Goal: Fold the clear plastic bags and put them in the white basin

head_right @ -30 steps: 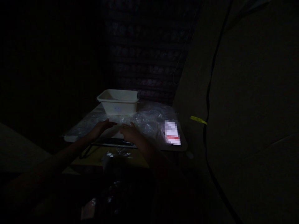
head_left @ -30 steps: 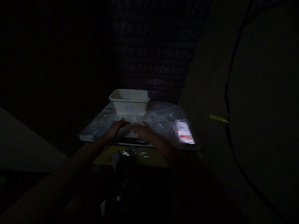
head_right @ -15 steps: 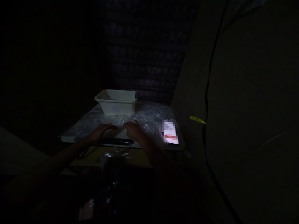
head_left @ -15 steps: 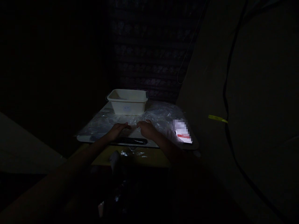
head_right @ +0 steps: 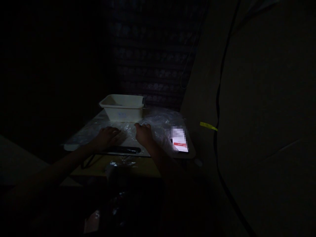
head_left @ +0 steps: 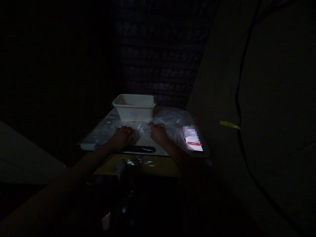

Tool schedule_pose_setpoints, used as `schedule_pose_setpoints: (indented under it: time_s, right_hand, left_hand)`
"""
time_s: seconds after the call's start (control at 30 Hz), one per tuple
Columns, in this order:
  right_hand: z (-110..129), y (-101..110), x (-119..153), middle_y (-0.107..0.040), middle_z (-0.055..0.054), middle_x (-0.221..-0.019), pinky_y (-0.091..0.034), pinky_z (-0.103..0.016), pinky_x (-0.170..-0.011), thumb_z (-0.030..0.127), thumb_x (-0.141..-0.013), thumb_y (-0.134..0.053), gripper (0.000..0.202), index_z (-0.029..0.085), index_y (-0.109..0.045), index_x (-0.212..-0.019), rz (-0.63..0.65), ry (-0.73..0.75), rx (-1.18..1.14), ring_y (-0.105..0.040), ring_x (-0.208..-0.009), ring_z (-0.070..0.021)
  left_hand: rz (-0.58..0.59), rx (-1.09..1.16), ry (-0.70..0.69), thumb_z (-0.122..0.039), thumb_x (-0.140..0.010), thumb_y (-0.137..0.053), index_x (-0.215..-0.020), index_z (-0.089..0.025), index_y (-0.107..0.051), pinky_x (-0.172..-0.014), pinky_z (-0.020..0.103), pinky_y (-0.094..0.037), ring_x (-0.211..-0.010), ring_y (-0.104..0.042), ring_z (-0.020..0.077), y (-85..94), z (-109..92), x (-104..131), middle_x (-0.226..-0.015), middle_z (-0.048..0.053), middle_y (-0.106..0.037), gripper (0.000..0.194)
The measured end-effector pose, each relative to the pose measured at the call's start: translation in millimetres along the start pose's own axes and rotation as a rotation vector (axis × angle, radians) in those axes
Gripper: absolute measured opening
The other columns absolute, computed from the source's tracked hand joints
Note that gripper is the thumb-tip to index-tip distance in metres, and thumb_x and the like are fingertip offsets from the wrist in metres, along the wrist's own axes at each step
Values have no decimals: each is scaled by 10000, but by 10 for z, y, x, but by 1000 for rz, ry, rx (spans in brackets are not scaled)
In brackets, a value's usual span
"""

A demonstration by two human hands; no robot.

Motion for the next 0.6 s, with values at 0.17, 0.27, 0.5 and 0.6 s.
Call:
schedule_pose_setpoints:
  time_s: [0.17, 0.27, 0.5, 0.6]
  right_hand:
    - [47, -25, 29, -519, -101, -996, -192, -376, -846, 128, -703, -336, 343, 133, -420, -1035, -28, 53, 40, -398, -974, -189]
    - [182, -126, 94, -419, -78, -1144, -73, -423, -907, 209, -748, -303, 347, 136, -391, -1075, -1, 221, 40, -256, -1107, -183]
    - [298, -363, 189, -307, -82, -1232, 4, -476, -913, 422, -778, -172, 498, 124, -321, -1148, 123, 321, 70, -146, -1164, -188]
    - [244, -405, 179, -298, -91, -1235, 16, -481, -912, 446, -773, -147, 532, 114, -324, -1150, 170, 295, 94, -143, -1165, -193]
  left_hand:
    - [88, -167, -100, -422, -702, -348, -1110, -176, -405, -867, 467, 81, -1147, -173, 265, -181, -38, 141, -1225, 127, -309, 480]
    - [128, -189, -122, -428, -715, -316, -1138, -169, -365, -864, 447, 119, -1157, -163, 234, -257, -58, 182, -1233, 133, -285, 498]
    - [179, -240, -134, -463, -718, -284, -1158, -166, -331, -867, 465, 90, -1155, -172, 233, -330, -72, 201, -1243, 138, -259, 533]
    - [240, -377, -132, -478, -737, -204, -1184, -148, -281, -859, 495, 56, -1162, -143, 230, -338, -75, 202, -1257, 138, -228, 561]
Point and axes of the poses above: each hand's wrist, its own x-axis away from the middle knuckle, its own y-axis out of the back of the hand, z = x × y, the point moved 2 cm from there along -x, towards the middle knuckle
